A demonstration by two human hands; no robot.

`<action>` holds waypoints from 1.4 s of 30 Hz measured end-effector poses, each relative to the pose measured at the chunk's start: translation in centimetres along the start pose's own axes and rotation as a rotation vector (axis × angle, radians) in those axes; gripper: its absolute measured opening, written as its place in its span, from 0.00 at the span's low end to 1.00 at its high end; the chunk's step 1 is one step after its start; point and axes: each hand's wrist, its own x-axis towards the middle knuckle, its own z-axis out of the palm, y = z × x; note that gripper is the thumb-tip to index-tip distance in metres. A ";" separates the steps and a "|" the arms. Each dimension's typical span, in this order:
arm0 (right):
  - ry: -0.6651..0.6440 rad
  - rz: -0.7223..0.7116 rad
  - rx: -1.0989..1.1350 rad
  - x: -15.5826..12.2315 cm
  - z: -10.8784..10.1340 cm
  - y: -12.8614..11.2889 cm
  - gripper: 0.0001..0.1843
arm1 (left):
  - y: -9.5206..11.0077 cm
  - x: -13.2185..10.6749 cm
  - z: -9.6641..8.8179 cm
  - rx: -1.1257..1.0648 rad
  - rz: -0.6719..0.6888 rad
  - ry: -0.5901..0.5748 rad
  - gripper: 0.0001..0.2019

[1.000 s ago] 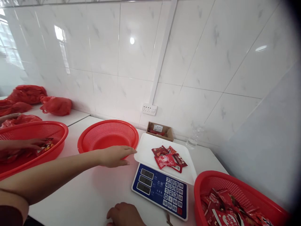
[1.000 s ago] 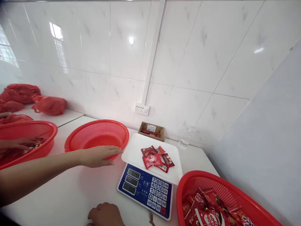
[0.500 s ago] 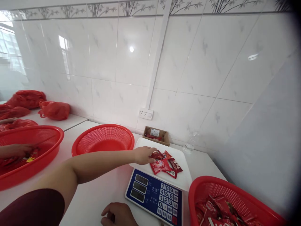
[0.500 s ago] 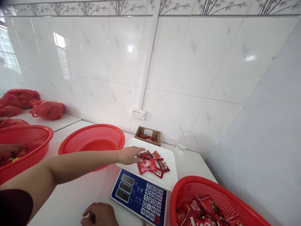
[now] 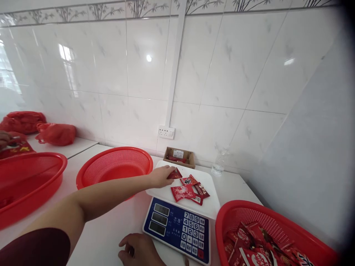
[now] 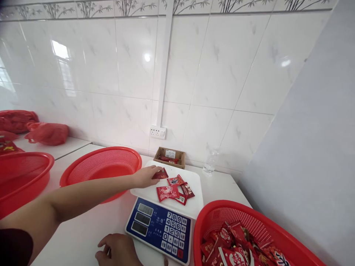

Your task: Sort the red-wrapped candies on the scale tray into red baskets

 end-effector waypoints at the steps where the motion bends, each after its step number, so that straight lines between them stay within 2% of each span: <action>1: 0.005 -0.001 0.000 0.0 -0.1 0.0 0.13 | -0.6 -0.5 -0.6 0.002 -0.020 0.026 0.24; 5: -0.004 0.010 -0.008 0.0 -0.1 0.1 0.13 | -3.7 -3.3 -3.4 0.015 -0.141 0.120 0.24; 9: -0.044 0.003 -0.022 0.0 0.0 0.0 0.14 | -7.2 -6.6 -5.6 0.026 -0.272 0.139 0.21; 13: -0.055 0.012 -0.018 -0.2 -0.3 -0.2 0.14 | -9.7 -9.1 -6.2 0.030 -0.368 0.096 0.20; 16: -0.053 0.010 -0.014 -0.1 -0.4 -0.2 0.14 | -10.2 -9.8 -5.9 0.026 -0.413 0.067 0.23; 20: -0.043 0.016 0.003 0.0 -0.1 0.1 0.14 | -8.2 -9.2 -5.1 0.011 -0.345 0.071 0.25; 27: -0.022 -0.004 -0.016 -0.2 0.4 0.3 0.14 | -0.2 -5.7 -1.6 -0.075 0.044 -0.025 0.24; 30: -0.029 -0.002 -0.019 -0.2 0.3 0.2 0.14 | 2.1 -3.9 0.4 -0.090 0.182 -0.074 0.26; 35: -0.021 -0.002 -0.027 -0.1 0.0 -0.1 0.14 | 3.3 -2.2 2.5 -0.066 0.254 -0.120 0.29; 42: -0.038 -0.001 -0.025 -0.2 0.0 0.0 0.14 | 2.7 -2.8 2.5 -0.033 0.213 -0.100 0.23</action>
